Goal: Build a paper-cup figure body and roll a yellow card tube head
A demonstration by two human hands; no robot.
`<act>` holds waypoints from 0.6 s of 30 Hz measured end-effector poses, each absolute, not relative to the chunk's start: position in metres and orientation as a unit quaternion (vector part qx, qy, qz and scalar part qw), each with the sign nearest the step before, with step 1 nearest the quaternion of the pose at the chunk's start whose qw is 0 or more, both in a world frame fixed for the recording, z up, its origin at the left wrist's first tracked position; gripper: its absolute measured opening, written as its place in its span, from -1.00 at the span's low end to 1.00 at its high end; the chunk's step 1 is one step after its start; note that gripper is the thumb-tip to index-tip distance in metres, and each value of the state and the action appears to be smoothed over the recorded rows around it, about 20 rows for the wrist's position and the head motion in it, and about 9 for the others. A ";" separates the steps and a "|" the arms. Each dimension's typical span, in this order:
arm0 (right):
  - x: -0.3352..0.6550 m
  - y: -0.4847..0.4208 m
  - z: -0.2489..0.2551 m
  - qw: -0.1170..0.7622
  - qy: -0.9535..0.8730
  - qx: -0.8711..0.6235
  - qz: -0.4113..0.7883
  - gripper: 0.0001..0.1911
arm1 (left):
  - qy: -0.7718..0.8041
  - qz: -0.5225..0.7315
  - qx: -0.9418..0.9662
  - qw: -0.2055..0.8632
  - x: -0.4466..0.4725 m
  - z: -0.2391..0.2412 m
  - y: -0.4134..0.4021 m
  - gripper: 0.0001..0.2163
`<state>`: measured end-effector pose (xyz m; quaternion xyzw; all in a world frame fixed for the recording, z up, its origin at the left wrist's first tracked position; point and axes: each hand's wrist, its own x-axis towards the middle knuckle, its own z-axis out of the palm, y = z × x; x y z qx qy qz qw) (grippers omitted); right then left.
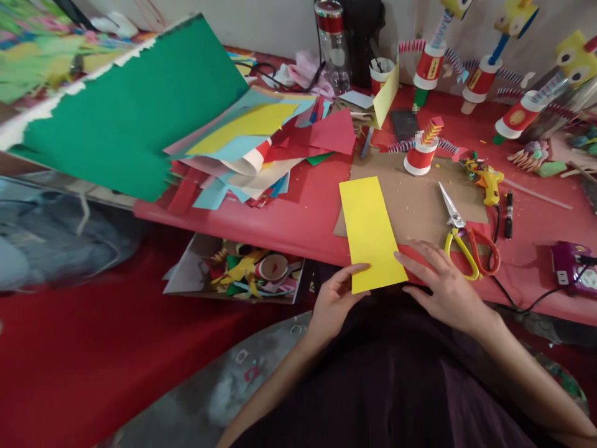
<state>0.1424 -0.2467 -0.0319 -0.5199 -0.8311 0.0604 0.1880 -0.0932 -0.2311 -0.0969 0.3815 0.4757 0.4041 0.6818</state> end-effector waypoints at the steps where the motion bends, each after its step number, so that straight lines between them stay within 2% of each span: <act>1: 0.137 -0.246 -0.040 0.220 -0.833 -0.501 0.081 -0.42 | 0.471 0.401 0.409 0.671 -0.095 -0.098 -0.233 -0.63; 3: 0.130 -0.242 -0.056 0.278 -0.821 -0.489 0.099 -0.43 | 0.468 0.409 0.484 0.616 -0.099 -0.099 -0.235 -0.67; 5: 0.127 -0.238 -0.068 0.318 -0.810 -0.480 0.108 -0.47 | 0.484 0.431 0.575 0.500 -0.104 -0.099 -0.235 -0.71; 7: 0.126 -0.235 -0.073 0.334 -0.806 -0.474 0.119 -0.54 | 0.499 0.442 0.654 0.358 -0.109 -0.097 -0.233 -0.76; 9: 0.126 -0.233 -0.073 0.338 -0.803 -0.473 0.133 -0.65 | 0.487 0.433 0.704 0.283 -0.112 -0.092 -0.229 -0.83; 13: 0.122 -0.228 -0.061 0.349 -0.776 -0.486 0.199 -0.84 | 0.469 0.421 0.704 0.328 -0.108 -0.079 -0.216 -0.81; 16: 0.114 -0.221 -0.051 0.341 -0.731 -0.526 0.270 -0.70 | 0.528 0.431 0.640 0.354 -0.101 -0.072 -0.207 -0.82; 18: 0.108 -0.214 -0.046 0.327 -0.684 -0.574 0.310 -0.70 | 0.563 0.442 0.594 0.366 -0.097 -0.068 -0.199 -0.77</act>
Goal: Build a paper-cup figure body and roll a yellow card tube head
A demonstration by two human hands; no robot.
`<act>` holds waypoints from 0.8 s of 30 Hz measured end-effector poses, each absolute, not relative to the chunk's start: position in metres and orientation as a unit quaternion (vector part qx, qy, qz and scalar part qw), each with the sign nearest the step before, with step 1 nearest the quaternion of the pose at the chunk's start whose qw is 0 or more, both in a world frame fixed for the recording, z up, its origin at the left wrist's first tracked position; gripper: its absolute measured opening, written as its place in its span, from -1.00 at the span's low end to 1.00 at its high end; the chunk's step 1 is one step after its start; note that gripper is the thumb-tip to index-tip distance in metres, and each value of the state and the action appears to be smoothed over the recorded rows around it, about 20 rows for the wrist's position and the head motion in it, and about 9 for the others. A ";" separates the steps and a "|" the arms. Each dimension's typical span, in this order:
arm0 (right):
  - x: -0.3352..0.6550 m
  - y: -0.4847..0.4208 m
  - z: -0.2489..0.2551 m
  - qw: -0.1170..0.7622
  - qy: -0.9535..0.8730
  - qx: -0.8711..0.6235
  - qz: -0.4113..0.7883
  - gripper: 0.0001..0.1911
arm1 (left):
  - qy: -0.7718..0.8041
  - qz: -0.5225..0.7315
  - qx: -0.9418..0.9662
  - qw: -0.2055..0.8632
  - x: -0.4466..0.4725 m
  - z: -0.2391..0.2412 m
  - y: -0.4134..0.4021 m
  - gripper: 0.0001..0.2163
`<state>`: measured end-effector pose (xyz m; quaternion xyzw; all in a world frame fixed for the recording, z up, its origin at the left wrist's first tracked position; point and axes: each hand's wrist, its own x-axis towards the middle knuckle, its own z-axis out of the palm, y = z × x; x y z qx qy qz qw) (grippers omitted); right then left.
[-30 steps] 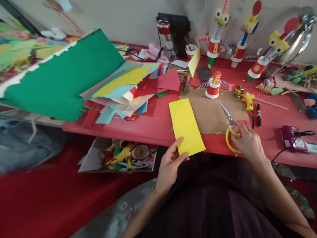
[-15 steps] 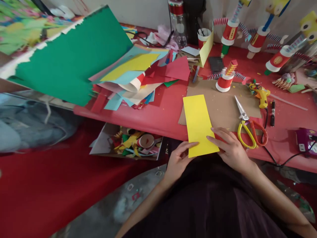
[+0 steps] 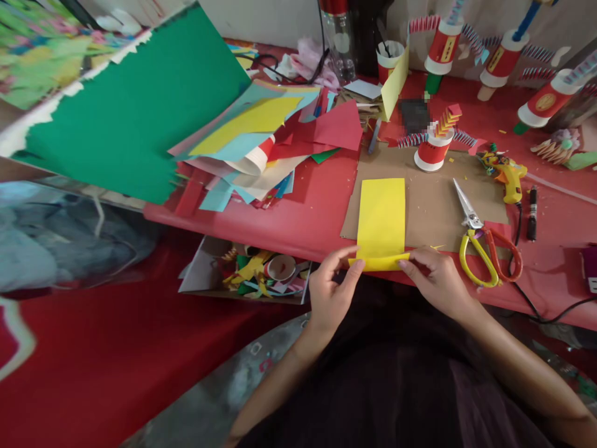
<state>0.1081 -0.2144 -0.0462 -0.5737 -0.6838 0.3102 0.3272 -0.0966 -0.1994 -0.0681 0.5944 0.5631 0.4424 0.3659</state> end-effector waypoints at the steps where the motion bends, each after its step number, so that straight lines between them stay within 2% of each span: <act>1: 0.105 -0.211 -0.044 0.323 -0.659 -0.596 0.326 -0.75 | 0.571 0.447 0.581 0.369 -0.095 -0.066 -0.195 -0.70; 2: 0.103 -0.208 -0.043 0.323 -0.636 -0.613 0.340 -0.79 | 0.572 0.450 0.577 0.371 -0.095 -0.064 -0.191 -0.66; 5: 0.100 -0.200 -0.043 0.339 -0.599 -0.626 0.366 -0.64 | 0.556 0.428 0.598 0.388 -0.095 -0.056 -0.175 -0.76; 7: 0.104 -0.194 -0.046 0.366 -0.578 -0.628 0.371 -0.61 | 0.548 0.396 0.601 0.425 -0.097 -0.054 -0.165 -0.80; 10: 0.112 -0.181 -0.052 0.374 -0.544 -0.661 0.356 -0.62 | 0.539 0.365 0.584 0.485 -0.102 -0.056 -0.152 -0.74; 13: 0.115 -0.161 -0.054 0.308 -0.546 -0.708 0.325 -0.65 | 0.509 0.374 0.591 0.502 -0.107 -0.061 -0.143 -0.73; 17: 0.104 -0.139 -0.044 0.210 -0.590 -0.728 0.278 -0.63 | 0.400 0.388 0.666 0.496 -0.114 -0.063 -0.138 -0.92; 21: 0.093 -0.131 -0.033 0.101 -0.593 -0.762 0.240 -0.47 | 0.292 0.395 0.731 0.473 -0.120 -0.060 -0.140 -0.85; 24: 0.092 -0.130 -0.036 0.088 -0.597 -0.767 0.216 -0.31 | 0.303 0.363 0.753 0.458 -0.124 -0.058 -0.143 -0.84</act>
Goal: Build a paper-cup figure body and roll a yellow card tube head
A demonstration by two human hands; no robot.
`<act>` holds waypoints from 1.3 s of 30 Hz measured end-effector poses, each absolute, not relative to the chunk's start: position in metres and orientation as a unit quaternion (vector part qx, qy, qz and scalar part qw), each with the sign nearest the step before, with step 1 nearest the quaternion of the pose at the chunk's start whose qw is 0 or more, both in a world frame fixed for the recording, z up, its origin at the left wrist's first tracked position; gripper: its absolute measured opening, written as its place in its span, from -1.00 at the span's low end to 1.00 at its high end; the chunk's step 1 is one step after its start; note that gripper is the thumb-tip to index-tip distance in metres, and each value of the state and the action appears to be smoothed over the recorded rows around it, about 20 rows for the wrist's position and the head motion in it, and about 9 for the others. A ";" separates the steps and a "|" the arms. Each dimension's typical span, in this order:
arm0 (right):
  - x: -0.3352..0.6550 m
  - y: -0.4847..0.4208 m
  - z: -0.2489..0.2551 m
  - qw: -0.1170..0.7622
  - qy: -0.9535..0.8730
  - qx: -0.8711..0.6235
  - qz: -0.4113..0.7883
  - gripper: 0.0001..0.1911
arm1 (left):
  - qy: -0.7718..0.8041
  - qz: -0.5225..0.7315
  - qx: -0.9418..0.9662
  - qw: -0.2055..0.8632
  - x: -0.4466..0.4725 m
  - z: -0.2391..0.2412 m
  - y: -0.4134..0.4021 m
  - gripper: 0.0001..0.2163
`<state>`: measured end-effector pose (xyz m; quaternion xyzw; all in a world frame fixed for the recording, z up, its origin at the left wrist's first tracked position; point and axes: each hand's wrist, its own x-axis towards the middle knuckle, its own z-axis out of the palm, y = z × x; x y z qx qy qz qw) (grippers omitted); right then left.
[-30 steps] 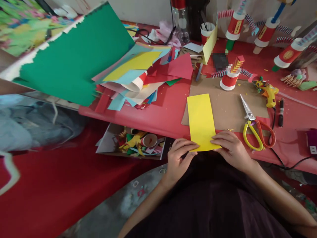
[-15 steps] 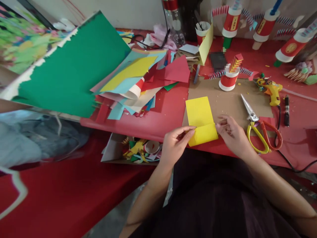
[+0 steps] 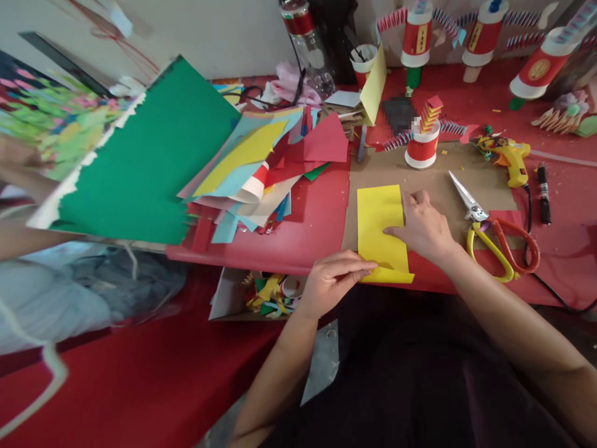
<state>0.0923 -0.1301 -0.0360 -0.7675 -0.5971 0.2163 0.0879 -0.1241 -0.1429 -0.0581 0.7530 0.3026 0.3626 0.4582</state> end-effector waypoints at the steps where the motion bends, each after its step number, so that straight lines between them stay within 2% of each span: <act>1: 0.094 -0.129 -0.040 0.101 -0.601 -0.764 0.212 -0.26 | 0.316 0.348 0.755 0.457 -0.125 -0.057 -0.143 -0.86; 3: 0.097 -0.124 -0.050 0.141 -0.614 -0.750 0.201 -0.19 | 0.343 0.322 0.754 0.458 -0.126 -0.056 -0.143 -0.87; 7: 0.099 -0.101 -0.072 0.229 -0.663 -0.691 0.174 -0.19 | 0.416 0.291 0.726 0.464 -0.124 -0.055 -0.141 -0.84; 11: 0.099 -0.072 -0.080 0.267 -0.654 -0.675 0.214 -0.12 | 0.468 0.282 0.695 0.467 -0.117 -0.054 -0.134 -0.84; 18: 0.114 -0.088 -0.040 0.346 -0.648 -0.628 0.256 -0.60 | 0.447 0.254 0.670 0.535 -0.111 -0.057 -0.118 -0.87; 21: 0.117 -0.118 -0.025 0.366 -0.688 -0.589 0.213 -0.74 | 0.469 0.257 0.633 0.560 -0.109 -0.060 -0.118 -0.87; 26: 0.118 -0.161 -0.033 0.366 -0.753 -0.510 0.198 -0.65 | 0.512 0.270 0.591 0.562 -0.106 -0.064 -0.124 -0.87; 29: 0.117 -0.172 -0.045 0.385 -0.744 -0.508 0.201 -0.74 | 0.508 0.265 0.562 0.596 -0.104 -0.063 -0.127 -0.90; 32: 0.112 -0.179 -0.053 0.410 -0.708 -0.535 0.210 -0.82 | 0.504 0.239 0.523 0.644 -0.102 -0.059 -0.129 -0.85; 35: 0.105 -0.187 -0.059 0.439 -0.667 -0.560 0.222 -0.82 | 0.501 0.215 0.504 0.670 -0.102 -0.053 -0.134 -0.75; 39: 0.101 -0.195 -0.067 0.444 -0.649 -0.568 0.244 -0.82 | 0.482 0.258 0.508 0.665 -0.101 -0.048 -0.144 -0.68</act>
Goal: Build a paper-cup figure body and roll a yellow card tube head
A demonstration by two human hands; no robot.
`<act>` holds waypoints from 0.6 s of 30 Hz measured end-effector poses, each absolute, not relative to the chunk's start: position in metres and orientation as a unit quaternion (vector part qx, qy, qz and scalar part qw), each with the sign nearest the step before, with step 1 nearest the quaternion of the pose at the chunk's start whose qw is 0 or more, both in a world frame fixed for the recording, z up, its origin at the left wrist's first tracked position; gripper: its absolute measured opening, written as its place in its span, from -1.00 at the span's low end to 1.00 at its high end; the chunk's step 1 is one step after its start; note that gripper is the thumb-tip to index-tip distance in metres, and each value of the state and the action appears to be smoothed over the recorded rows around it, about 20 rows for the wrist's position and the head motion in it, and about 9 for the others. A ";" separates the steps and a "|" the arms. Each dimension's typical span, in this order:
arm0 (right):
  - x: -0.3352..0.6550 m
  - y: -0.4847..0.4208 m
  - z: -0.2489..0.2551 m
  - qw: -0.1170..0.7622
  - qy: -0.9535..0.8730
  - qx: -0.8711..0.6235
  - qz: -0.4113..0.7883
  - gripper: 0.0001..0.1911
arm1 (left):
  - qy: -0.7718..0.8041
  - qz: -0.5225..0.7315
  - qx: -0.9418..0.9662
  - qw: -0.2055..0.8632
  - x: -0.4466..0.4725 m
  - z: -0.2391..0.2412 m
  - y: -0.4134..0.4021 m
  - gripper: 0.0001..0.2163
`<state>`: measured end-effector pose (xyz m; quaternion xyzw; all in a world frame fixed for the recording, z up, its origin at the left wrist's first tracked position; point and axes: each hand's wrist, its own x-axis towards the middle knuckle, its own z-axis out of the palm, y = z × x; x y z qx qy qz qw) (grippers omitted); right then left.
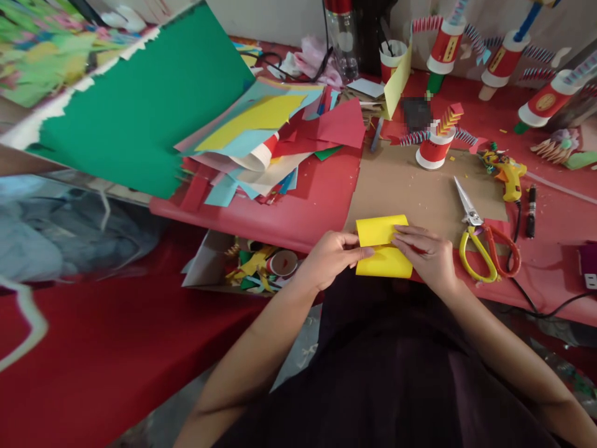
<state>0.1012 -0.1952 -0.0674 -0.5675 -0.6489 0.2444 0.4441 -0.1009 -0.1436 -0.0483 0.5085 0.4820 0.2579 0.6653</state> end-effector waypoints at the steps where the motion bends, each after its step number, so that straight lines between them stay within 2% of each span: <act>1: 0.101 -0.196 -0.069 0.439 -0.650 -0.568 0.248 -0.82 | 0.482 0.272 0.509 0.659 -0.100 -0.049 -0.146 -0.66; 7: 0.101 -0.193 -0.070 0.400 -0.670 -0.568 0.260 -0.82 | 0.534 0.330 0.464 0.625 -0.093 -0.063 -0.158 -0.66; 11: 0.104 -0.196 -0.065 0.441 -0.611 -0.602 0.264 -0.80 | 0.559 0.358 0.478 0.575 -0.094 -0.072 -0.161 -0.71; 14: 0.109 -0.203 -0.065 0.452 -0.526 -0.638 0.335 -0.75 | 0.571 0.351 0.485 0.562 -0.098 -0.073 -0.163 -0.76; 18: 0.111 -0.207 -0.064 0.400 -0.502 -0.628 0.441 -0.67 | 0.577 0.362 0.474 0.558 -0.100 -0.071 -0.168 -0.77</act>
